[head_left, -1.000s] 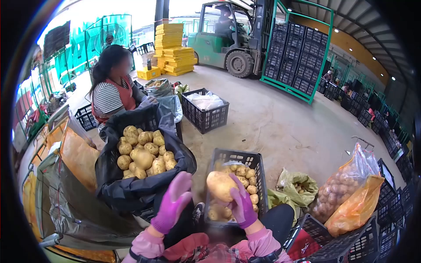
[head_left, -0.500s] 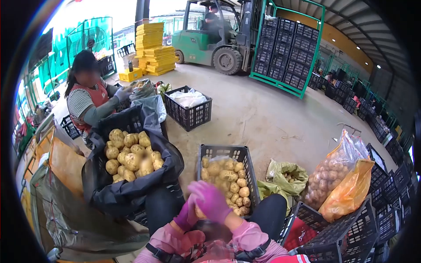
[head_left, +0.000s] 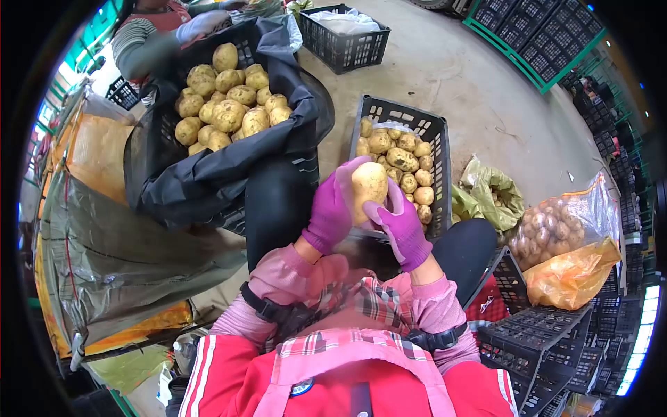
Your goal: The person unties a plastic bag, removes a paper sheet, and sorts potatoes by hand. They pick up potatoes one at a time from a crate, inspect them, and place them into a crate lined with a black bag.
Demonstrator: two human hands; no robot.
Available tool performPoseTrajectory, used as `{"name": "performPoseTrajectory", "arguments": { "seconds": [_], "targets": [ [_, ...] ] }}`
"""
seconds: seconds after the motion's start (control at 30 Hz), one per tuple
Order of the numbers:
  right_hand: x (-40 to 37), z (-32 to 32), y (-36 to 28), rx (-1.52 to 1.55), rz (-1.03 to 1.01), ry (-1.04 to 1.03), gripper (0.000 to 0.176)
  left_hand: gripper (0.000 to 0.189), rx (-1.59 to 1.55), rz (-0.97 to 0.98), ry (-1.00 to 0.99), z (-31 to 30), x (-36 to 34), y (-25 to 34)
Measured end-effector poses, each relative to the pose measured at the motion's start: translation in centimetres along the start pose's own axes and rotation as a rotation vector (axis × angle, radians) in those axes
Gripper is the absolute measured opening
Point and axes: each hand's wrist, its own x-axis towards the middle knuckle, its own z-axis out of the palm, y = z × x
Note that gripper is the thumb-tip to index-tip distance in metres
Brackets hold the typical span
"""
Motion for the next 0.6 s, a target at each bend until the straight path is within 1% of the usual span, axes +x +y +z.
{"name": "performPoseTrajectory", "arguments": {
  "seconds": [0.1,0.13,0.2,0.23,0.27,0.33,0.37,0.4,0.43,0.5,0.53,0.6],
  "targets": [
    [0.8,-0.3,2.1,0.07,-0.198,0.032,0.077,0.042,0.006,-0.091,-0.006,-0.2,0.0,-1.6],
    [0.8,-0.5,2.7,-0.135,-0.298,0.113,0.073,0.064,0.052,-0.091,-0.008,0.0,0.0,-2.0],
    [0.8,-0.8,2.7,-0.325,-0.448,0.19,0.071,0.055,-0.083,-0.047,-0.097,-0.2,-0.4,-2.2],
    [0.9,-1.0,2.6,-0.417,-0.526,0.224,0.07,0.055,-0.147,-0.022,-0.14,-0.5,-0.5,-2.3],
    [0.9,-1.3,2.2,-0.487,-0.551,0.169,0.071,0.057,-0.208,0.003,-0.185,-1.0,-0.5,-2.3],
    [0.6,-1.5,1.5,-0.255,-0.499,0.062,0.076,0.068,-0.331,0.055,-0.284,-1.6,-0.5,-2.1],
    [0.5,-1.3,0.9,-0.14,-0.473,0.01,0.078,0.072,-0.307,0.046,-0.247,-1.6,-0.1,-1.4],
    [0.6,-1.2,0.8,-0.084,-0.399,-0.029,0.085,0.077,-0.283,0.036,-0.21,-1.4,0.5,-0.3],
    [0.5,-0.9,0.7,-0.116,-0.364,-0.013,0.086,0.083,-0.258,0.027,-0.173,-1.2,0.8,0.4],
    [0.4,0.1,0.1,-0.177,-0.302,0.015,0.089,0.087,-0.217,0.079,-0.156,-1.1,0.9,-0.1],
    [0.1,0.6,-0.5,-0.242,-0.327,0.047,0.082,0.089,-0.196,0.102,-0.147,-1.1,0.8,-0.3],
    [0.7,0.3,-0.3,-0.339,-0.373,0.077,0.075,0.08,-0.316,0.041,-0.204,-1.1,0.6,0.7]
  ]
}}
